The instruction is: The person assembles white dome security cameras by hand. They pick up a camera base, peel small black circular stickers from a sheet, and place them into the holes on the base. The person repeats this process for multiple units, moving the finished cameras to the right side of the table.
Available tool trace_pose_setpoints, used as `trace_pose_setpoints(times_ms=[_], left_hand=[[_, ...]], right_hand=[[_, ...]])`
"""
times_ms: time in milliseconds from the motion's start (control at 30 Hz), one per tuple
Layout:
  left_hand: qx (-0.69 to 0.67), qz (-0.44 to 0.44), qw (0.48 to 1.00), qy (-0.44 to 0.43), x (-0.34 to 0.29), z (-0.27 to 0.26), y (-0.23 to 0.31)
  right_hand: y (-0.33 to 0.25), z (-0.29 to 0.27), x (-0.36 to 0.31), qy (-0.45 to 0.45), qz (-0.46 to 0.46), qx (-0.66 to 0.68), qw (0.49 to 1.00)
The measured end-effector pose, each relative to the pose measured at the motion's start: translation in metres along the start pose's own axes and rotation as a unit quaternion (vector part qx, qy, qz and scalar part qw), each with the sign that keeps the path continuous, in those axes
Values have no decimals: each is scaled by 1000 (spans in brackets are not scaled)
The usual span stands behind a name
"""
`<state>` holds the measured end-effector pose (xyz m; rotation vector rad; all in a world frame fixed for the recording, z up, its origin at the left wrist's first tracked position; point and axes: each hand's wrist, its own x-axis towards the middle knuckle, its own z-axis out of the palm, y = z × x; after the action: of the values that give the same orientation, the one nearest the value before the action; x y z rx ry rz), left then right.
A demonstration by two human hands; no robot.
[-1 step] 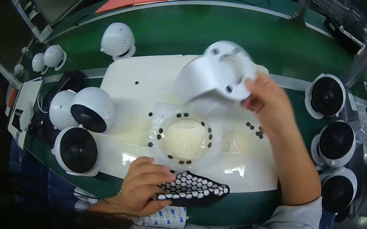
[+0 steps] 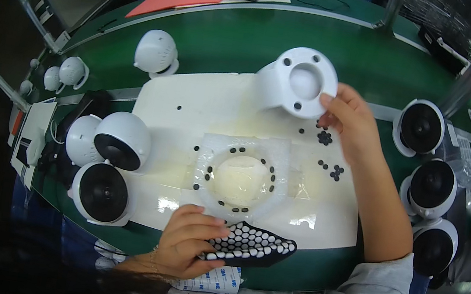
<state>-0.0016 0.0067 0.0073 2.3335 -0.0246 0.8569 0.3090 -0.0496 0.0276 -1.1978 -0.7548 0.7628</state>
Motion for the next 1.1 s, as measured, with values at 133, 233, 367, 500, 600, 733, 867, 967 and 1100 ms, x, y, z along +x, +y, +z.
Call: trace_pose_setpoints(times_ms=[133,233,367,500,600,733,867,967,1100], left_hand=[[-91,1,996,-11,0,1,1],[-121,6,990,-65,-2,3,-2],[-174,-39,965,-192,-5,-4,-3],[-230,-93,921,-301,-11,-8,-7],[-189,-72,933,-297,-12,-11,-9],[-165,-42,948,-270,-12,-21,-10],[-195,-59,953,-224,-16,-19,-9],[-206,-84,942,-251,-3,-24,-7],[-198,-80,945,-249,-4,-21,-6]], right_hand=[[44,-42,67,158,-311,-696,628],[70,-81,95,163,-197,-765,592],[61,-31,124,65,-44,-880,469],[85,101,150,-167,-221,-710,648],[116,170,159,-264,-256,-545,754],[120,203,161,-210,-256,-602,726],[91,167,169,-158,-286,-622,712],[78,124,174,-47,-302,-602,738],[43,91,137,51,-266,-484,832]])
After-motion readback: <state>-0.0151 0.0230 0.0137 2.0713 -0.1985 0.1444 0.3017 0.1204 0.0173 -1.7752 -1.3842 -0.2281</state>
